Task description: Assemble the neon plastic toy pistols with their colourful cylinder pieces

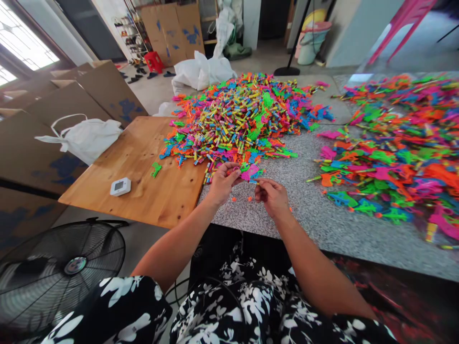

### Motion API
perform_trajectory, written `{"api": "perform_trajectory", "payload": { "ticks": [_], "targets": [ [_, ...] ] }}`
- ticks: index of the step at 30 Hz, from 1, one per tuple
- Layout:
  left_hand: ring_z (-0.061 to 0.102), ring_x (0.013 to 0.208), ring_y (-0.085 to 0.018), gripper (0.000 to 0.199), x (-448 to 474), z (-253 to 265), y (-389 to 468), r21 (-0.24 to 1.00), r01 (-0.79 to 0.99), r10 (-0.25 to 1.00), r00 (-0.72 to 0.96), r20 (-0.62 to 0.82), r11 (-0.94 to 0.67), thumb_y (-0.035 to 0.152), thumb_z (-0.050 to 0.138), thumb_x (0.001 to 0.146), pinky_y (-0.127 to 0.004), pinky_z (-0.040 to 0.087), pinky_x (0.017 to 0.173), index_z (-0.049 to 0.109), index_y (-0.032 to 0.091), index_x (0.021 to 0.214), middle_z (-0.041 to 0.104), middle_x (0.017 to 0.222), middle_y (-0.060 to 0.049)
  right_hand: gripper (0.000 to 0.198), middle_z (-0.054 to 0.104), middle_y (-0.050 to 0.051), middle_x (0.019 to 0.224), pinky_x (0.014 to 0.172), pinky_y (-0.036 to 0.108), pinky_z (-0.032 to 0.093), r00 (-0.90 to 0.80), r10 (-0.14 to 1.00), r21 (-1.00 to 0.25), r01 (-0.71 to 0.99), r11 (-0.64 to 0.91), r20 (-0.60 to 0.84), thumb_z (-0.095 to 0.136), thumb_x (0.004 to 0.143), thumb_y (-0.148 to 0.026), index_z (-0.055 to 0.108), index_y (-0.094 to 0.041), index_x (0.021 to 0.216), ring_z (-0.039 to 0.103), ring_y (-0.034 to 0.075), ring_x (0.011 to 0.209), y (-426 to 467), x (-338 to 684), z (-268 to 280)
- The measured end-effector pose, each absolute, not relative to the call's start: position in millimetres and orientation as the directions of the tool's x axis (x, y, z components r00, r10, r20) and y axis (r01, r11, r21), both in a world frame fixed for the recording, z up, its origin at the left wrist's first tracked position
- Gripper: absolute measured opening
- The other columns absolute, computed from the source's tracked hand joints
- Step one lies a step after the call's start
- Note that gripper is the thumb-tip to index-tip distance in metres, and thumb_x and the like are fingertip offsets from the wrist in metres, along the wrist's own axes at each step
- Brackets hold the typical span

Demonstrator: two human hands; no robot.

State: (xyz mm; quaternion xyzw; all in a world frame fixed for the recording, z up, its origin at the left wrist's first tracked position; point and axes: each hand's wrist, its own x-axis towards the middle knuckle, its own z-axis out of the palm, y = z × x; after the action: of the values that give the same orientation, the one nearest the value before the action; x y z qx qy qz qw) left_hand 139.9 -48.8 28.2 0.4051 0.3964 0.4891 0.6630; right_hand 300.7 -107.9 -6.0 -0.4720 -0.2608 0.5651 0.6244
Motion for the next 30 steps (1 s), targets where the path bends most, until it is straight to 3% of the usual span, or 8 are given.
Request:
{"api": "perform_trajectory", "payload": {
  "ticks": [8, 14, 21, 24, 26, 28, 30],
  "targets": [
    [0.068, 0.083, -0.011, 0.024, 144, 27, -52, 0.959, -0.225, 0.971, 0.203, -0.125, 0.171, 0.022, 0.080, 0.087, -0.031, 0.062, 0.088, 0.065, 0.019, 0.105, 0.065, 0.085, 0.002, 0.026, 0.065, -0.001, 0.061, 0.043, 0.023, 0.044, 0.203, 0.938, -0.818, -0.562, -0.123, -0.280, 0.077, 0.073, -0.040, 0.075, -0.019, 0.089, 0.055, 0.011, 0.046, -106, 306, -6],
    [0.069, 0.083, -0.012, 0.018, 164, 26, -59, 0.943, -0.243, 0.964, 0.190, -0.184, 0.228, 0.016, 0.076, 0.088, -0.032, 0.062, 0.089, 0.063, 0.018, 0.100, 0.067, 0.086, 0.001, 0.029, 0.064, -0.003, 0.063, 0.044, 0.024, 0.043, 0.385, 0.905, -0.892, -0.452, 0.016, -0.179, 0.079, 0.077, -0.045, 0.072, -0.021, 0.092, 0.055, 0.011, 0.047, -117, 312, -4],
    [0.071, 0.080, -0.015, 0.015, 200, 9, -71, 0.943, -0.172, 0.935, 0.265, -0.235, 0.285, 0.016, 0.076, 0.089, -0.035, 0.061, 0.085, 0.063, 0.018, 0.097, 0.071, 0.087, -0.002, 0.029, 0.056, -0.006, 0.056, 0.041, 0.023, 0.038, 0.455, 0.877, -0.907, -0.418, 0.058, -0.153, 0.078, 0.078, -0.048, 0.070, -0.022, 0.087, 0.048, 0.009, 0.044, -131, 340, -14],
    [0.072, 0.084, -0.019, 0.015, 202, 2, -59, 0.982, -0.018, 0.933, 0.315, -0.171, 0.187, 0.018, 0.077, 0.088, -0.036, 0.058, 0.088, 0.067, 0.019, 0.098, 0.074, 0.088, -0.004, 0.023, 0.053, -0.007, 0.053, 0.040, 0.023, 0.038, 0.490, 0.863, -0.948, -0.315, 0.044, -0.123, 0.078, 0.078, -0.041, 0.071, -0.020, 0.085, 0.047, 0.010, 0.043, -130, 375, -14],
    [0.071, 0.093, -0.022, 0.015, 198, -1, -43, 0.992, 0.125, 0.958, 0.281, -0.061, 0.027, 0.020, 0.078, 0.088, -0.038, 0.055, 0.095, 0.070, 0.021, 0.101, 0.075, 0.094, -0.007, 0.018, 0.052, -0.007, 0.054, 0.040, 0.021, 0.038, 0.638, 0.763, -0.949, -0.293, 0.118, -0.102, 0.076, 0.079, -0.037, 0.069, -0.021, 0.083, 0.047, 0.009, 0.043, -125, 409, -9],
    [0.068, 0.108, -0.027, 0.017, 193, -2, -23, 0.941, 0.315, 0.972, 0.230, 0.049, -0.122, 0.024, 0.078, 0.089, -0.041, 0.050, 0.105, 0.073, 0.022, 0.105, 0.074, 0.106, -0.010, 0.016, 0.056, -0.007, 0.058, 0.039, 0.019, 0.037, 0.783, 0.607, -0.897, -0.358, 0.259, -0.137, 0.069, 0.084, -0.037, 0.063, -0.023, 0.081, 0.047, 0.008, 0.043, -117, 440, -3],
    [0.062, 0.124, -0.031, 0.023, 190, -3, -7, 0.801, 0.557, 0.966, 0.238, 0.099, -0.219, 0.030, 0.076, 0.091, -0.044, 0.044, 0.114, 0.073, 0.021, 0.113, 0.071, 0.121, -0.013, 0.021, 0.063, -0.005, 0.066, 0.039, 0.019, 0.038, 0.829, 0.528, -0.851, -0.406, 0.335, -0.187, 0.062, 0.090, -0.041, 0.058, -0.024, 0.080, 0.049, 0.007, 0.044, -105, 458, 1]
  ]
}}
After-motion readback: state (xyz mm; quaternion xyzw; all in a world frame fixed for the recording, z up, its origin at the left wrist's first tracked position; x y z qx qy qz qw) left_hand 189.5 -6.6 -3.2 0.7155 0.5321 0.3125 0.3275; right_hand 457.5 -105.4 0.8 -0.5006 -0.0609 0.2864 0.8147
